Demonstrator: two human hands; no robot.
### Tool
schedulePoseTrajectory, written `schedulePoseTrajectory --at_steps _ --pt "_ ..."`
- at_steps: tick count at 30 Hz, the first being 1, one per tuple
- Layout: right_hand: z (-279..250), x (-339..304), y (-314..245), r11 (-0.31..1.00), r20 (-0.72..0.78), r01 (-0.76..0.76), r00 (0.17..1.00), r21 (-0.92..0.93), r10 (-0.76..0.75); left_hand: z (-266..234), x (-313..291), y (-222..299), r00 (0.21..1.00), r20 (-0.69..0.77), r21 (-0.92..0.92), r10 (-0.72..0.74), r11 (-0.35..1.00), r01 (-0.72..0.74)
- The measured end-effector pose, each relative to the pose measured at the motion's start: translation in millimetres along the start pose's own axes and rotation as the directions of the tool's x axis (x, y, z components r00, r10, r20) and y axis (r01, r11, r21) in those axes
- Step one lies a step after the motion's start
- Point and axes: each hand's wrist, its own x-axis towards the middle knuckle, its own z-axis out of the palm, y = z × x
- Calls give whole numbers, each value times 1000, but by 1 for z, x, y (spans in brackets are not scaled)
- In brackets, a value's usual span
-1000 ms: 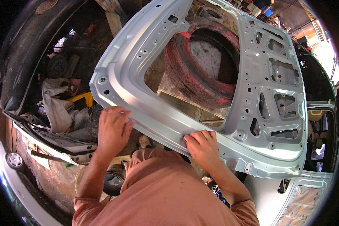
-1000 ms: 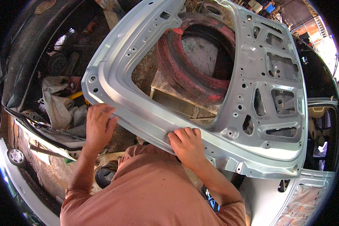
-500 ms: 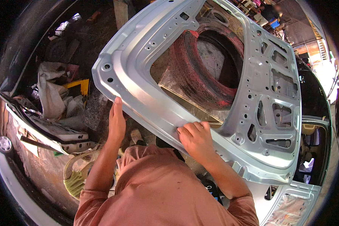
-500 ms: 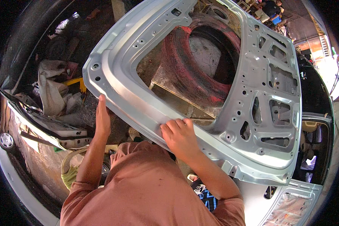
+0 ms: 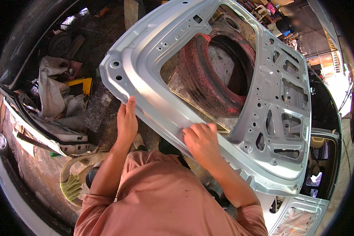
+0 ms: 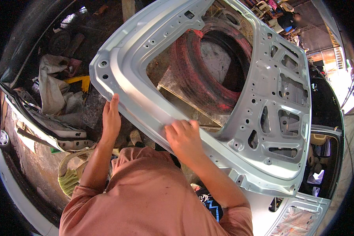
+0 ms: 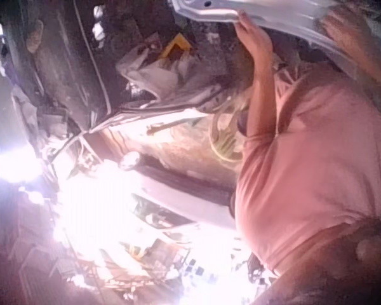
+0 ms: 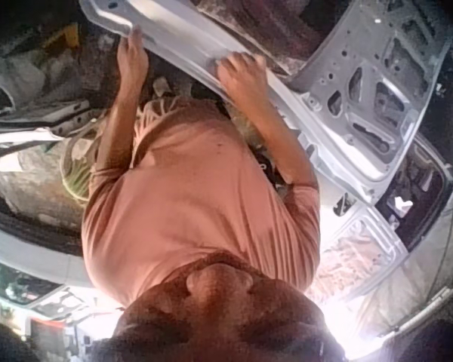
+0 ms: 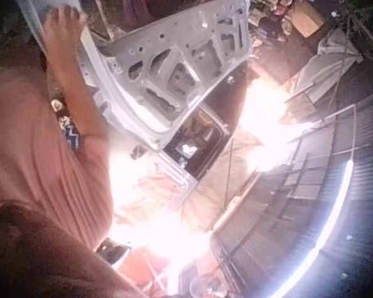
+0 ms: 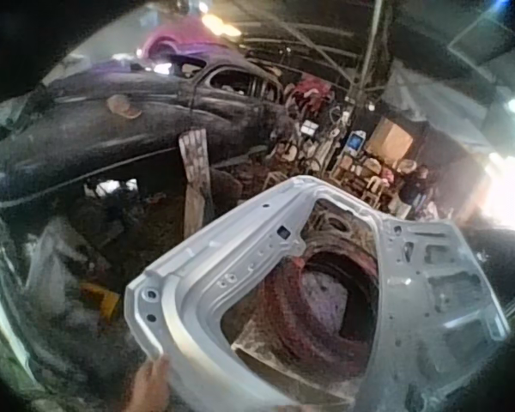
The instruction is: The person sands the edges and surface of a large, light-colored car door panel using a sanding block. The panel is propped up on a tire in a cluttered garage. The person repeatedly dips the sanding block into a bucket of water and continues sanding different sections of the panel.
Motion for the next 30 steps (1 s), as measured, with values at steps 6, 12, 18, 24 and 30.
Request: schedulePoseTrajectory --at_steps 6,12,18,24,30 --pt "5 0 -1 1000 -22 -7 1000 -11 7 -4 3 -3 1000 5 12 -8 1000 8" --pt "-2 0 1 1000 17 -10 1000 9 10 -1 -3 8 999 -6 57 -48 997 48" --pt "6 5 -2 1000 -28 -14 1000 17 15 -6 0 7 998 32 47 -45 998 43" --pt "1 -1 2 1000 6 -11 1000 28 11 0 -3 6 1000 17 9 5 1000 -5" --pt "2 2 -1 1000 -15 -4 1000 2 4 -4 0 1 999 7 36 -41 999 41"
